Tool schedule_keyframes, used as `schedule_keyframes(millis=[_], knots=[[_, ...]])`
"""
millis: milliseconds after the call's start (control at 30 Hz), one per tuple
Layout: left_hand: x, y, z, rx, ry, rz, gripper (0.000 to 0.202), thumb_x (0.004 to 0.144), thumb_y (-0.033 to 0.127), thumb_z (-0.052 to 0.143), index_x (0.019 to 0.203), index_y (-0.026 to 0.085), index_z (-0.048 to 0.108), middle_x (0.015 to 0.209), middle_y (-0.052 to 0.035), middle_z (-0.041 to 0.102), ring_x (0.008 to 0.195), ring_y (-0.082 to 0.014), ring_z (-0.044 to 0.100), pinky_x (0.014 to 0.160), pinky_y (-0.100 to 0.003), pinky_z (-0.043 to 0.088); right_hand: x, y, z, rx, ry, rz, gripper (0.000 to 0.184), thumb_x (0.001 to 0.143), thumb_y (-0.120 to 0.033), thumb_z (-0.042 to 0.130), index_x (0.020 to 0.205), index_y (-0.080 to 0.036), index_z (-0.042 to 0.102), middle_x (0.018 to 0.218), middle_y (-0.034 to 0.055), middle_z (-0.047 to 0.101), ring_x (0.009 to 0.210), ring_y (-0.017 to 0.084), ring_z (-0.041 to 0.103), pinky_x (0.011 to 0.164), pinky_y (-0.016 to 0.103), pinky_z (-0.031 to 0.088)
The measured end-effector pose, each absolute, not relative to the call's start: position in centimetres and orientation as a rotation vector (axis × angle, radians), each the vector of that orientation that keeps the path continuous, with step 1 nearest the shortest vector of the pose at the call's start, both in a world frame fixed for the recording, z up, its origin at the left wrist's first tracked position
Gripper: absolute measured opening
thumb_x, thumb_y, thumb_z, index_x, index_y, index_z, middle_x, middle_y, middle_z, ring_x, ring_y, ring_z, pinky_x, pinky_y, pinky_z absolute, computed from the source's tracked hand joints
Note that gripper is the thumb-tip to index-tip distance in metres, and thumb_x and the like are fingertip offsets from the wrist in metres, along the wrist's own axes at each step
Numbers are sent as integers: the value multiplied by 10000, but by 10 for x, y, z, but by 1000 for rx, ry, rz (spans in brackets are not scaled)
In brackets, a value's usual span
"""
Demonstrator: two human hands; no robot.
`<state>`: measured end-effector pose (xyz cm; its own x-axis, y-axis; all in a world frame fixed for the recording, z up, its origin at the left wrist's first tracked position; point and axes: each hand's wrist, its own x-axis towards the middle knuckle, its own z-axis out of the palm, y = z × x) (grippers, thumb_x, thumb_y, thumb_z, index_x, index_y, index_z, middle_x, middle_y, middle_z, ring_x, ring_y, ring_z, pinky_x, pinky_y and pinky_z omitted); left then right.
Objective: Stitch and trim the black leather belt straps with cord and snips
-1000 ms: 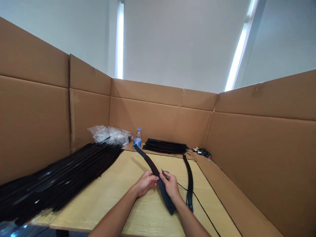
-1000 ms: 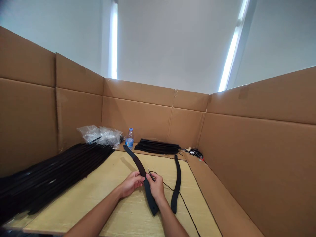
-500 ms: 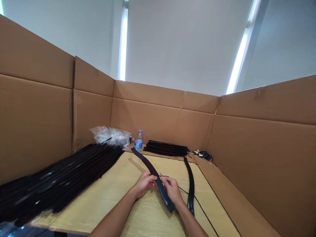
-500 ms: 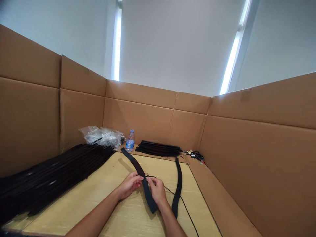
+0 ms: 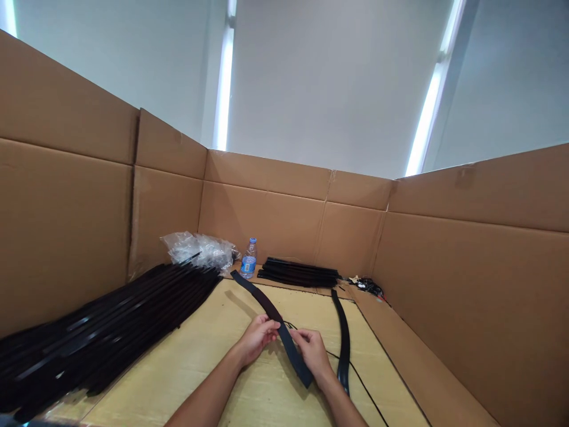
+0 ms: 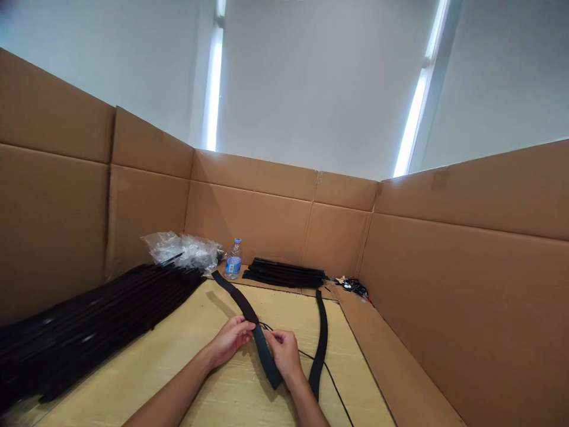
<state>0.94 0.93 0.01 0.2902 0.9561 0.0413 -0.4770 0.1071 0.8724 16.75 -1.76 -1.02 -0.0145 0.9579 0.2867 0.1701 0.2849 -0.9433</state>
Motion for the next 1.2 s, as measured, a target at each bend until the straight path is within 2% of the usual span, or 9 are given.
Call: schedule_keyframes(millis=[100, 300, 600, 867, 1033, 1200], knots=[[10, 9, 0, 948, 642, 1161, 155, 542, 114, 737, 662, 114, 639, 583, 0, 639, 492, -79, 536, 477, -186, 364, 164, -20, -9, -1102, -1466, 906, 577, 618, -692, 646, 609, -118, 709, 447, -26, 446, 444, 99, 334, 445, 228, 261], [11, 10, -2, 974, 642, 1155, 167, 525, 119, 736, 673, 110, 659, 603, -7, 648, 488, -76, 521, 462, -189, 329, 163, -19, -9, -1069, -1464, 866, 576, 613, -697, 654, 657, -125, 712, 572, 24, 594, 556, 149, 473, 537, 246, 362], [12, 8, 1, 992, 646, 1136, 173, 505, 116, 735, 665, 108, 670, 615, -11, 659, 488, -74, 513, 459, -191, 320, 160, -18, -12, -1095, -1494, 820, 600, 645, -710, 605, 648, -118, 702, 575, 23, 585, 568, 151, 467, 558, 249, 354], [12, 6, 2, 991, 659, 1132, 174, 501, 126, 737, 662, 112, 671, 613, -8, 653, 494, -76, 521, 458, -188, 329, 160, -14, -17, -1155, -1520, 768, 604, 713, -691, 533, 530, -122, 618, 475, -31, 399, 503, 109, 327, 488, 237, 238], [12, 5, 2, 1005, 653, 1126, 155, 510, 117, 739, 649, 116, 671, 616, -14, 653, 494, -75, 511, 459, -188, 330, 160, -11, -18, -1150, -1544, 738, 604, 717, -692, 527, 528, -125, 611, 481, -32, 399, 508, 107, 325, 487, 232, 242], [12, 6, 0, 1017, 654, 1111, 155, 514, 123, 743, 652, 108, 675, 602, -12, 642, 494, -73, 509, 463, -186, 332, 162, -8, -21, -1152, -1568, 725, 620, 731, -693, 521, 575, -109, 662, 478, -26, 437, 487, 104, 338, 469, 226, 235]])
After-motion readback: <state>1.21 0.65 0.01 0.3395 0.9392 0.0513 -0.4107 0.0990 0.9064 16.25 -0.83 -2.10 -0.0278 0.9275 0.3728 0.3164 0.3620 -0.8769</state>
